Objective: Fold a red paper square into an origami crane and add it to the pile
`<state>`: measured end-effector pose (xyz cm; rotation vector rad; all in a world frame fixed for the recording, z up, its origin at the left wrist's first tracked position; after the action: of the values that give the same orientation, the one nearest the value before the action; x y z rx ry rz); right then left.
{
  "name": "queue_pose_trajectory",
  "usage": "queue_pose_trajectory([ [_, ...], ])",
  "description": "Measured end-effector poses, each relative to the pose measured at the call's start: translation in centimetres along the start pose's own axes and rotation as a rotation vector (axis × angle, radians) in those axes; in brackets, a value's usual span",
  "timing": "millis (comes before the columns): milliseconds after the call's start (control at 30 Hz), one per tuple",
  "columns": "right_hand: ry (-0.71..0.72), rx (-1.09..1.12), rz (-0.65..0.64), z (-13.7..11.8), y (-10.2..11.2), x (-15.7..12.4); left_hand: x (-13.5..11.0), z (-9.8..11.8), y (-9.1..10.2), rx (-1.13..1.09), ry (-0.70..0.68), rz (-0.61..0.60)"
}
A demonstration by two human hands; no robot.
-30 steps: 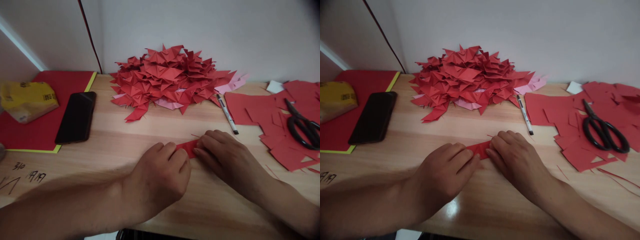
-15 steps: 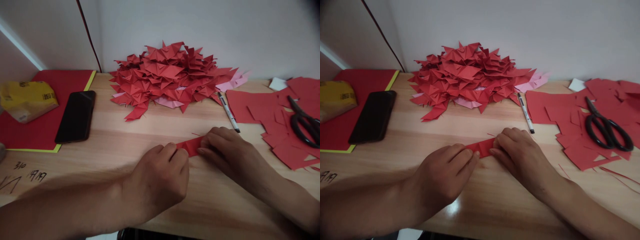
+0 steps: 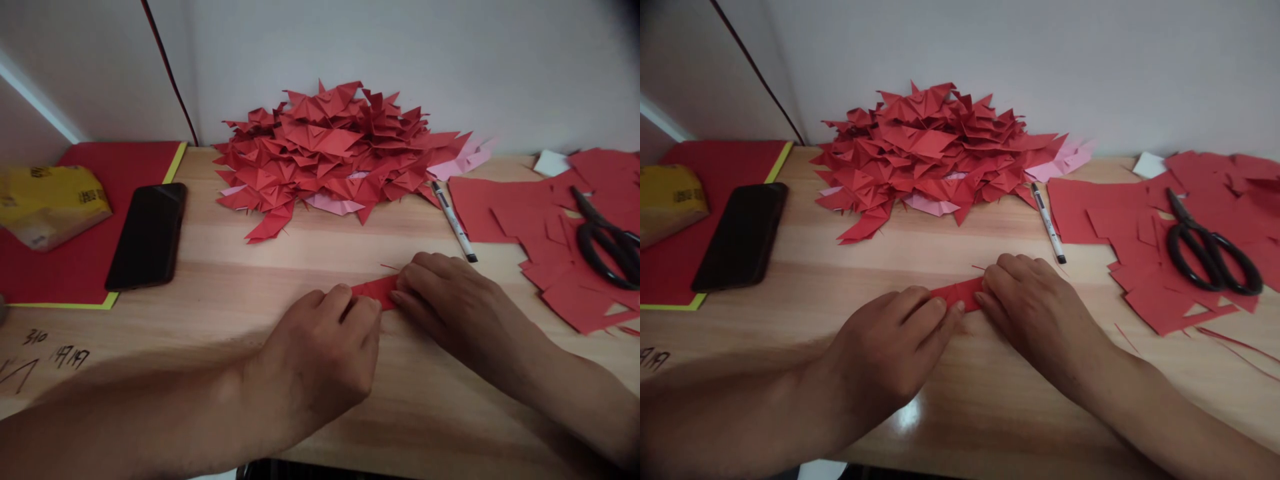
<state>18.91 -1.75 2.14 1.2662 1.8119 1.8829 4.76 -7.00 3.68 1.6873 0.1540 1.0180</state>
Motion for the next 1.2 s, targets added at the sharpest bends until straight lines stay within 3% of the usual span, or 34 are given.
queue_pose_trajectory([
  [433,0.002,-0.023,0.015,-0.1,0.2,0.0,0.0,0.0,-0.6,0.023,-0.004,-0.109],
  [700,-0.071,0.030,0.029,0.2,0.6,-0.3,-0.1,0.3,-0.3,0.037,-0.045,-0.042],
  [833,-0.016,0.065,0.141,-1.5,2.1,-1.3,-0.2,0.3,-0.4,0.038,-0.043,-0.036],
  [1033,0.148,0.075,0.016,-5.6,1.9,-3.3,-0.6,0.6,-0.3,0.045,-0.042,0.000],
  [1200,0.145,-0.124,0.038,-5.8,1.2,-4.2,-0.7,0.8,-0.5,0.076,-0.056,-0.001],
])
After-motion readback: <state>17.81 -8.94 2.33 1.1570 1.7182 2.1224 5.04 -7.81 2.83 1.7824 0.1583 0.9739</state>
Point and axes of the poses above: each hand's wrist, its own x-axis towards the middle knuckle, its own y-axis out of the back of the hand, z = x × y, the point moved 5 cm from there along x, towards the middle knuckle, and after that the axes turned 12 degrees about z, right-handed, at the moved point
